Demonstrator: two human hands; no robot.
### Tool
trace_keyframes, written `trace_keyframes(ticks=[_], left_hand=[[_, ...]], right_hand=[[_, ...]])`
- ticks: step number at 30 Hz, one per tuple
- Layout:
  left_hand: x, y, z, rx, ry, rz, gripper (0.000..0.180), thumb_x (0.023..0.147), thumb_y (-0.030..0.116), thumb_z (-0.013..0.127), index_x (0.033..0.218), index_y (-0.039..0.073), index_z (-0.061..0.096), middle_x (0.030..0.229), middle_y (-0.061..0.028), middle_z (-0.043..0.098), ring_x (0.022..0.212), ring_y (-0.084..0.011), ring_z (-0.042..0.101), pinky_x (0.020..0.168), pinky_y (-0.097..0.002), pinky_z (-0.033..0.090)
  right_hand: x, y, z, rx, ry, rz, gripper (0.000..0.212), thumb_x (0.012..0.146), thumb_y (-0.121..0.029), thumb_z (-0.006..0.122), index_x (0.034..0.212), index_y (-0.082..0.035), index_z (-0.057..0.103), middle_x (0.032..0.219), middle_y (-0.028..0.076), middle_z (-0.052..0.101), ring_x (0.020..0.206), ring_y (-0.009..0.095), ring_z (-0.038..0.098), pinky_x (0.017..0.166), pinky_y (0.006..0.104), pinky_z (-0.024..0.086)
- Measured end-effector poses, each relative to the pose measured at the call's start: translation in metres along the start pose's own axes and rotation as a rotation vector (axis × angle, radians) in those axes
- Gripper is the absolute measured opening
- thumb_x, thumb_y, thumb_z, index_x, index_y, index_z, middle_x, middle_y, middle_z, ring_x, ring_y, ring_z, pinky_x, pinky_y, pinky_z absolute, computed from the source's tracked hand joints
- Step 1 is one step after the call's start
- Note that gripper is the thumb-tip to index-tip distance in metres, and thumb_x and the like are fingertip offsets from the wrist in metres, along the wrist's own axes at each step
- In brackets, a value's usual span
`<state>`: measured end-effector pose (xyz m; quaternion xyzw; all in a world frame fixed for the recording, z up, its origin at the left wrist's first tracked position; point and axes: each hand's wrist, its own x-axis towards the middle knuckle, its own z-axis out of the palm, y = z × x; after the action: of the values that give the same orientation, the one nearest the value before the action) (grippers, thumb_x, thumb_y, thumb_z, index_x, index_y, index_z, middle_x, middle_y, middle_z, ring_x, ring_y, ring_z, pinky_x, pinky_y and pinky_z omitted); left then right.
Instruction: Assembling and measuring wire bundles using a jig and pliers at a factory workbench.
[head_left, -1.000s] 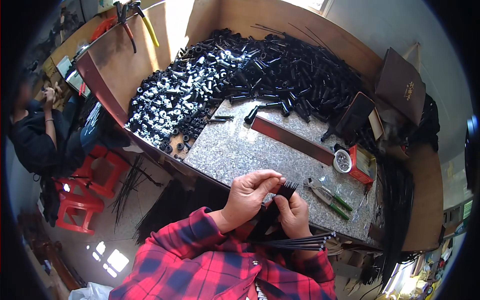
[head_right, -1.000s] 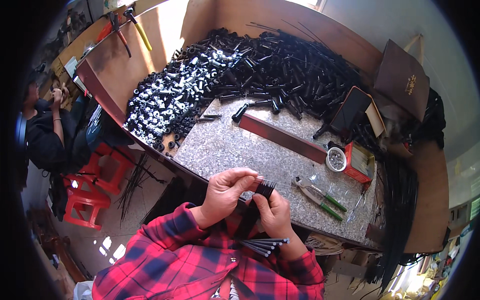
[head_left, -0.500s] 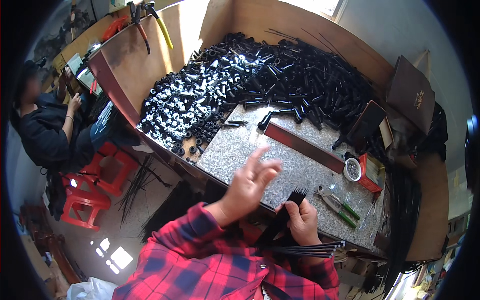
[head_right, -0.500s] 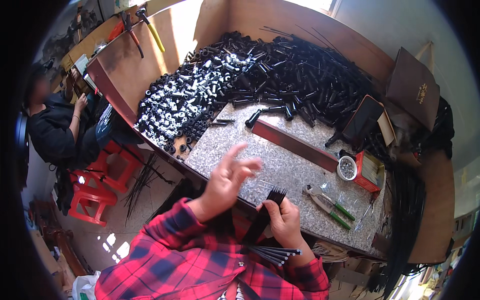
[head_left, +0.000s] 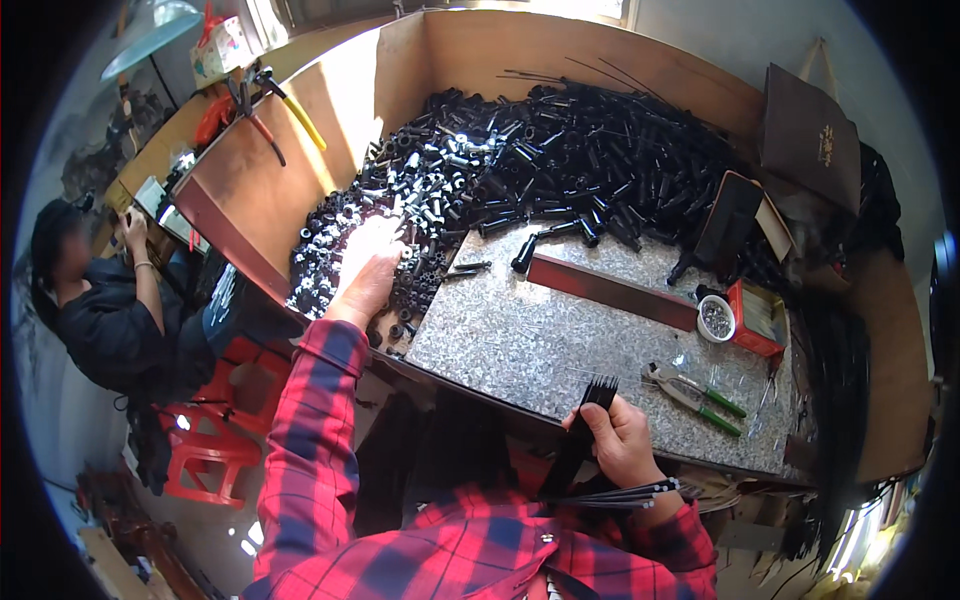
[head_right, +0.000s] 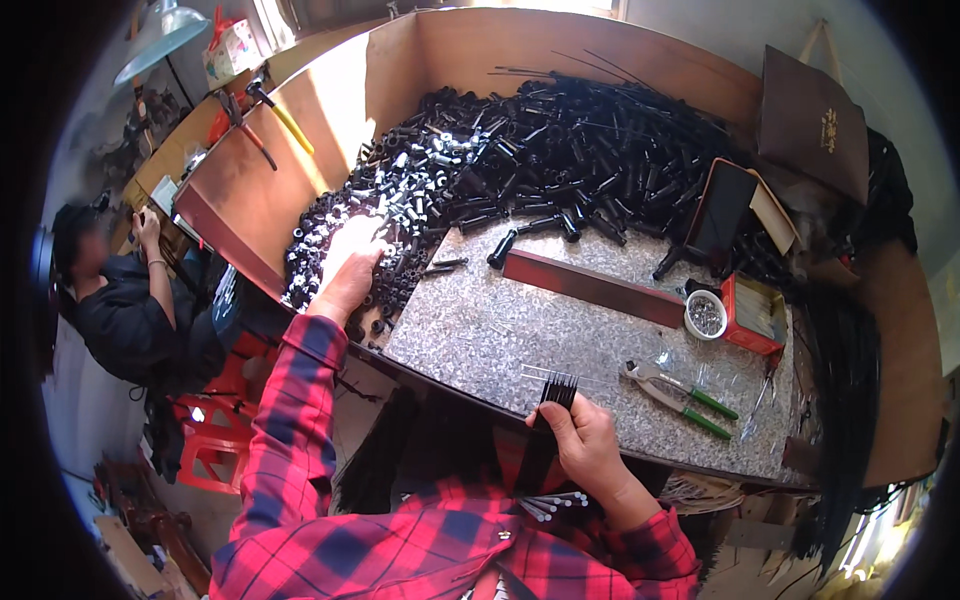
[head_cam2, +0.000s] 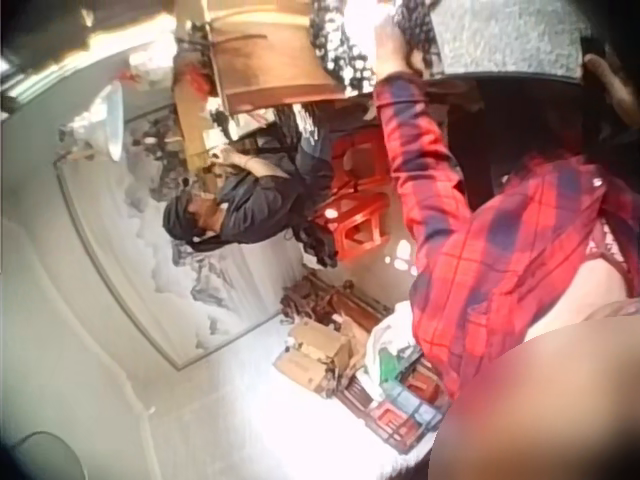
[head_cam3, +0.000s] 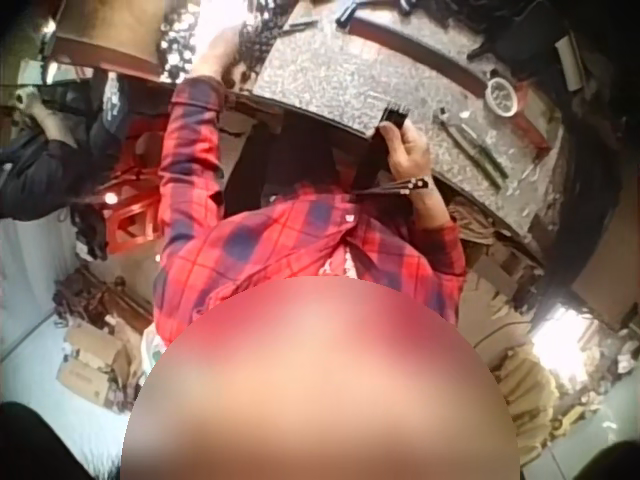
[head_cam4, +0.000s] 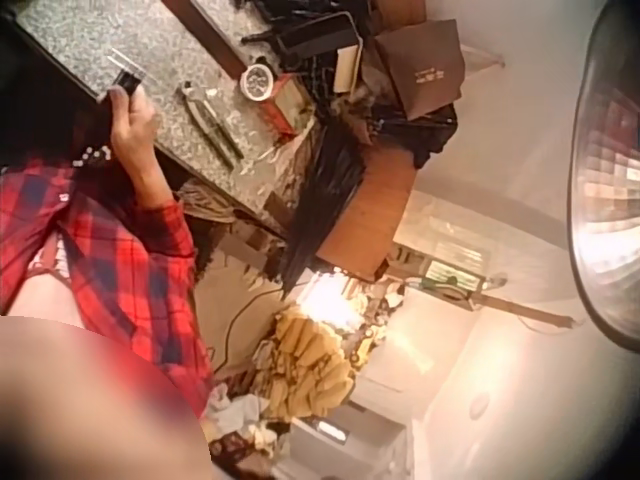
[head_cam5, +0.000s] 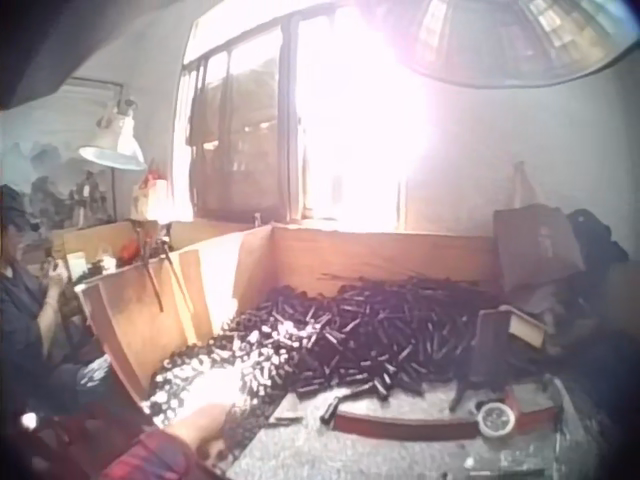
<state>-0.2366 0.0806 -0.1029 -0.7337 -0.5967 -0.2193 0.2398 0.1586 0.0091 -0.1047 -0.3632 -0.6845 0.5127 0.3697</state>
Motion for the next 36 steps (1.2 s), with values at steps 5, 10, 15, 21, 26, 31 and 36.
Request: trace_keyframes(ticks=[5,10,15,21,26,31,36], left_hand=[[-0.017,-0.022,0.007,-0.064,-0.009,-0.075,0.019,0.079,0.004,0.058,0.095,-0.002,0.065,0.098,-0.0193,0.063,0.095,-0.0347,0.058,0.085,-0.0386,0.047],[-0.007,0.010,-0.019,-0.363,0.178,-0.463,0.017,0.088,0.005,0.059,0.104,0.000,0.061,0.095,-0.0109,0.066,0.084,-0.0240,0.064,0.078,-0.0329,0.050],[-0.001,0.092,-0.055,-1.734,0.138,-0.873,0.036,0.090,0.002,0.056,0.125,0.001,0.052,0.095,-0.0129,0.068,0.084,-0.0163,0.065,0.078,-0.0276,0.053],[-0.021,0.170,-0.048,-2.226,-0.106,-0.883,0.040,0.092,-0.001,0.048,0.132,-0.001,0.046,0.108,-0.0196,0.064,0.098,-0.0250,0.065,0.086,-0.0301,0.054],[-0.023,0.198,-0.034,-2.341,-0.216,-0.870,0.038,0.095,0.006,0.051,0.132,0.000,0.047,0.111,-0.0180,0.064,0.101,-0.0237,0.064,0.087,-0.0313,0.054],[-0.021,0.206,-0.035,-2.340,-0.212,-0.859,0.036,0.093,0.005,0.056,0.128,0.000,0.052,0.105,-0.0135,0.066,0.095,-0.0190,0.065,0.082,-0.0297,0.055],[-0.018,0.210,-0.036,-2.224,-0.268,-0.902,0.036,0.092,0.005,0.058,0.126,0.000,0.053,0.104,-0.0122,0.066,0.096,-0.0177,0.065,0.081,-0.0289,0.055]], right_hand=[[0.001,-0.005,0.000,-0.022,-0.025,0.007,0.028,0.098,-0.025,0.051,0.084,-0.005,0.064,0.069,-0.003,0.060,0.054,0.003,0.046,0.048,0.0207,0.034],[0.001,-0.001,0.000,0.008,-0.007,-0.014,0.027,0.098,-0.023,0.051,0.083,-0.003,0.063,0.070,-0.002,0.061,0.060,0.005,0.051,0.053,0.0214,0.039],[0.001,-0.001,0.000,0.005,-0.025,0.046,0.026,0.098,-0.021,0.051,0.084,-0.003,0.062,0.073,0.000,0.063,0.065,0.006,0.054,0.059,0.0227,0.043],[0.000,-0.002,-0.001,0.037,-0.070,0.100,0.025,0.099,-0.020,0.049,0.088,-0.001,0.061,0.080,0.002,0.064,0.073,0.008,0.056,0.065,0.0229,0.044],[0.000,-0.002,0.001,0.027,-0.049,0.066,0.027,0.099,-0.023,0.049,0.089,-0.002,0.061,0.079,0.001,0.064,0.069,0.006,0.055,0.060,0.0218,0.041],[0.000,-0.002,0.004,0.052,-0.059,0.082,0.028,0.099,-0.025,0.049,0.089,-0.002,0.062,0.079,0.001,0.064,0.065,0.005,0.053,0.056,0.0209,0.039],[0.001,-0.005,0.004,0.030,-0.055,0.104,0.027,0.099,-0.024,0.050,0.088,-0.002,0.062,0.077,0.003,0.065,0.067,0.009,0.057,0.060,0.0242,0.043]])
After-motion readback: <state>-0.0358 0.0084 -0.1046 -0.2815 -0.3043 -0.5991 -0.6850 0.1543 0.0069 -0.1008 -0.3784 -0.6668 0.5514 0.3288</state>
